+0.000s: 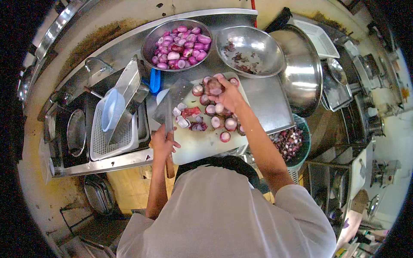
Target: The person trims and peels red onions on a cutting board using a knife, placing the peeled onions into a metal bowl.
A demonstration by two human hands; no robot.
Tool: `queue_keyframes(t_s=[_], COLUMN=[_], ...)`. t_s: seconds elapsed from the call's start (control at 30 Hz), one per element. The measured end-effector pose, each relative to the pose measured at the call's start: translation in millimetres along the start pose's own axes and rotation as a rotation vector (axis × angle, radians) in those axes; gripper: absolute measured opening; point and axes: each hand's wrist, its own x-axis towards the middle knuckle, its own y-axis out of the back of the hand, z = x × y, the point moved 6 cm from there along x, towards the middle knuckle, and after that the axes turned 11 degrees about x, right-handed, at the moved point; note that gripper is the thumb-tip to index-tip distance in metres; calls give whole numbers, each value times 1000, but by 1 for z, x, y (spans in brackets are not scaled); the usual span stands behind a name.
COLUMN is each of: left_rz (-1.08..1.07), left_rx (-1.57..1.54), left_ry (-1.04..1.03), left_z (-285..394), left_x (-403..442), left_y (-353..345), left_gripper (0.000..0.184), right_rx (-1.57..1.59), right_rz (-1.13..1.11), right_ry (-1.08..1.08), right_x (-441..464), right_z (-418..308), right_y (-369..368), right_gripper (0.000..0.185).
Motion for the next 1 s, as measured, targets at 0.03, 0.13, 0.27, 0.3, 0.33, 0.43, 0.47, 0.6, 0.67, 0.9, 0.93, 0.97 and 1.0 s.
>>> queue_keyframes(t_s=[0.03,0.13,0.27,0.3,0.33,0.43,0.47,0.6,0.67,0.9,0.93,0.97,1.0], left_rz=[0,-70,-36,-49,-61,-85,-86,-59,-27,82,92,92,97], left_rx=[0,90,272,287,301,339,339,257,243,276,312,312,302], left_ry=[-1,-20,-261,-291,-322,-273,-272,-286,-307,-304,-297,-297,-289], left_z=[11,50,92,98,104,94,91,79,75,84,85,84,83], left_x=[-2,-9,-11,-12,-12,-8,-5,8,12,17,18,19,21], left_y=[0,-10,-24,-26,-29,-39,-41,-52,-58,-60,-60,-61,-63], left_gripper=[21,23,19,16,14,13,13,12,12,13,14,14,14], right_rx=[268,293,58,57,-9,-278,-482,-613,-622,-422,-256,-90,-90], right_rz=[-10,37,261,259,265,325,378,450,468,541,557,570,570], right_ry=[-65,-68,34,32,137,417,591,576,538,217,185,152,152], right_x=[-7,-2,7,10,12,14,10,-20,-14,11,17,22,21], right_z=[6,31,49,53,51,45,38,25,35,73,83,93,92], right_y=[-9,-7,-9,-8,-7,2,3,-32,-21,10,16,22,21], right_gripper=[27,37,49,49,50,52,52,50,51,42,41,39,39])
